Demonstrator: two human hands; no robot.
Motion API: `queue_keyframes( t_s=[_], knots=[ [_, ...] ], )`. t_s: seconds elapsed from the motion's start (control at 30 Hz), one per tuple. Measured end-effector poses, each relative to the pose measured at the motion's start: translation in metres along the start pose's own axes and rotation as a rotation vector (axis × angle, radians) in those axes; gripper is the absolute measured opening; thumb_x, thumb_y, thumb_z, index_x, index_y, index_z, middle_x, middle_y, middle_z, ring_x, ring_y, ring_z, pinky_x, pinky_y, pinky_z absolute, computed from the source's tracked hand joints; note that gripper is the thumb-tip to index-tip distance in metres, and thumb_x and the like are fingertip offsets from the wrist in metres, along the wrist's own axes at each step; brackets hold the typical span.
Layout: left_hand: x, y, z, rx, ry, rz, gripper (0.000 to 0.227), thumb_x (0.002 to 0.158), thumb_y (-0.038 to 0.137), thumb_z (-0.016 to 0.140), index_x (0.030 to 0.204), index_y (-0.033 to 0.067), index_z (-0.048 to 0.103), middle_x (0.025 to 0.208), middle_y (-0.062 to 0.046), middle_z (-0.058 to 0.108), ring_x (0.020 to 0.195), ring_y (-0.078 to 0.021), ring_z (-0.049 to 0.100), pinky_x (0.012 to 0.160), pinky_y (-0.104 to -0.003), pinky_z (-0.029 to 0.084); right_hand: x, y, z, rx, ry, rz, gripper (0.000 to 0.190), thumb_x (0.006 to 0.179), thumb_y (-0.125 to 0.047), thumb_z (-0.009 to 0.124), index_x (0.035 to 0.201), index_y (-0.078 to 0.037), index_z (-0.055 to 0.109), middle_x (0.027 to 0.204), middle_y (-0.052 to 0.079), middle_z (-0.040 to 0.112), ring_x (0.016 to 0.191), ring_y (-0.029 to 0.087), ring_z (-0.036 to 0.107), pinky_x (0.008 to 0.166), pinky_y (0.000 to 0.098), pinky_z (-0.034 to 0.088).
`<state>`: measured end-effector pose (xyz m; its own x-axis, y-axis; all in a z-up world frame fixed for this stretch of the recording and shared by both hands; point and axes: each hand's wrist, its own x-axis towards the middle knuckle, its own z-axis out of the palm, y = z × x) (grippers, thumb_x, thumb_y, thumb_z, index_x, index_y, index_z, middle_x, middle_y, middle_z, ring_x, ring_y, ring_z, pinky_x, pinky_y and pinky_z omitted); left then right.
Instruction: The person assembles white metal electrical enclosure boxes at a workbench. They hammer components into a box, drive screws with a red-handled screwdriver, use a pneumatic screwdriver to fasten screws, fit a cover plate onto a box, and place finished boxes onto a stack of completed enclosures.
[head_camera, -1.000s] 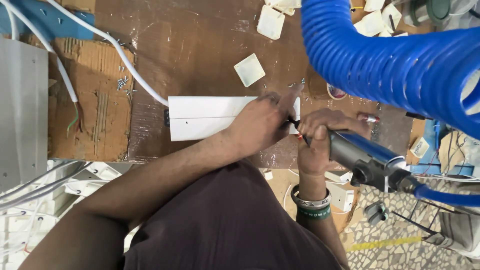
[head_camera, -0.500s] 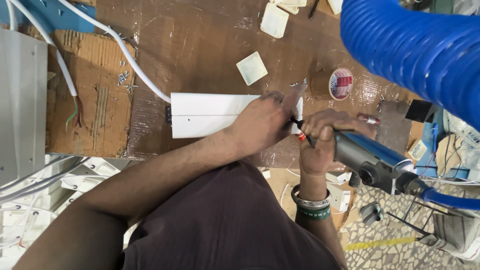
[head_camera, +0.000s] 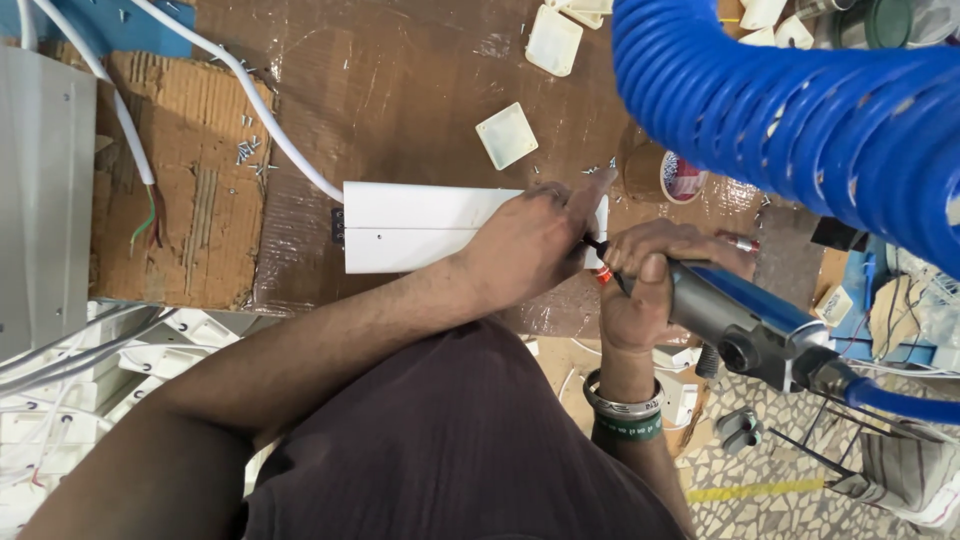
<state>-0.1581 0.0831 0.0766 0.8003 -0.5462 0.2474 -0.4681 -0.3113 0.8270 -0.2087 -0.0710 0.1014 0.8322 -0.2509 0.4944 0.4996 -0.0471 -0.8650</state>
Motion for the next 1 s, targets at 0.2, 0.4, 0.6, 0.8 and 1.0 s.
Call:
queue_keyframes(
  t_s=[0.2, 0.4, 0.6, 0.8, 1.0],
  knots=[
    [0.000, 0.000, -0.001, -0.025, -0.005, 0.003, 0.097, 0.076, 0.014, 0.078, 0.153, -0.0092, 0.025, 0.096, -0.021, 0.070, 0.099, -0.0382, 0.066, 0.083, -0.047, 0.054, 0.001, -0.001, -0.003, 0.045, -0.009, 0.081, 0.034, 0.104, -0.011, 0.071, 0.125, -0.011, 0.045, 0.078, 0.007, 0.053, 0.064, 0.018, 0.055, 0.061, 0.0321, 0.054],
    [0.002, 0.006, -0.011, -0.123, -0.030, -0.031, 0.105, 0.068, 0.010, 0.080, 0.154, -0.0075, 0.021, 0.099, -0.021, 0.071, 0.098, -0.0388, 0.068, 0.083, -0.048, 0.056, 0.010, -0.008, 0.008, 0.032, 0.028, 0.029, 0.029, 0.100, -0.007, 0.069, 0.121, -0.008, 0.048, 0.072, 0.007, 0.051, 0.058, 0.017, 0.053, 0.054, 0.0320, 0.053],
    [0.002, 0.000, -0.002, -0.130, 0.028, -0.008, 0.093, 0.079, 0.010, 0.075, 0.154, -0.0082, 0.022, 0.092, -0.018, 0.072, 0.096, -0.0379, 0.070, 0.081, -0.048, 0.056, 0.007, -0.005, 0.002, 0.086, 0.040, 0.056, 0.029, 0.099, -0.006, 0.068, 0.116, -0.010, 0.046, 0.074, 0.008, 0.051, 0.060, 0.017, 0.054, 0.055, 0.0324, 0.055],
    [0.003, 0.001, -0.004, -0.123, -0.001, -0.025, 0.090, 0.081, 0.011, 0.074, 0.153, -0.0092, 0.024, 0.092, -0.021, 0.071, 0.092, -0.0383, 0.070, 0.079, -0.048, 0.056, 0.006, -0.001, -0.003, 0.099, 0.039, 0.066, 0.027, 0.099, -0.004, 0.066, 0.115, -0.011, 0.046, 0.074, 0.008, 0.050, 0.059, 0.017, 0.053, 0.055, 0.0326, 0.055],
    [0.003, 0.004, -0.007, -0.142, -0.036, -0.036, 0.094, 0.079, 0.011, 0.076, 0.154, -0.0109, 0.024, 0.097, -0.018, 0.072, 0.100, -0.0366, 0.070, 0.085, -0.047, 0.056, 0.008, -0.001, -0.002, 0.076, 0.027, 0.031, 0.027, 0.098, -0.003, 0.067, 0.113, -0.010, 0.046, 0.074, 0.007, 0.051, 0.057, 0.017, 0.053, 0.054, 0.0319, 0.055]
  ],
)
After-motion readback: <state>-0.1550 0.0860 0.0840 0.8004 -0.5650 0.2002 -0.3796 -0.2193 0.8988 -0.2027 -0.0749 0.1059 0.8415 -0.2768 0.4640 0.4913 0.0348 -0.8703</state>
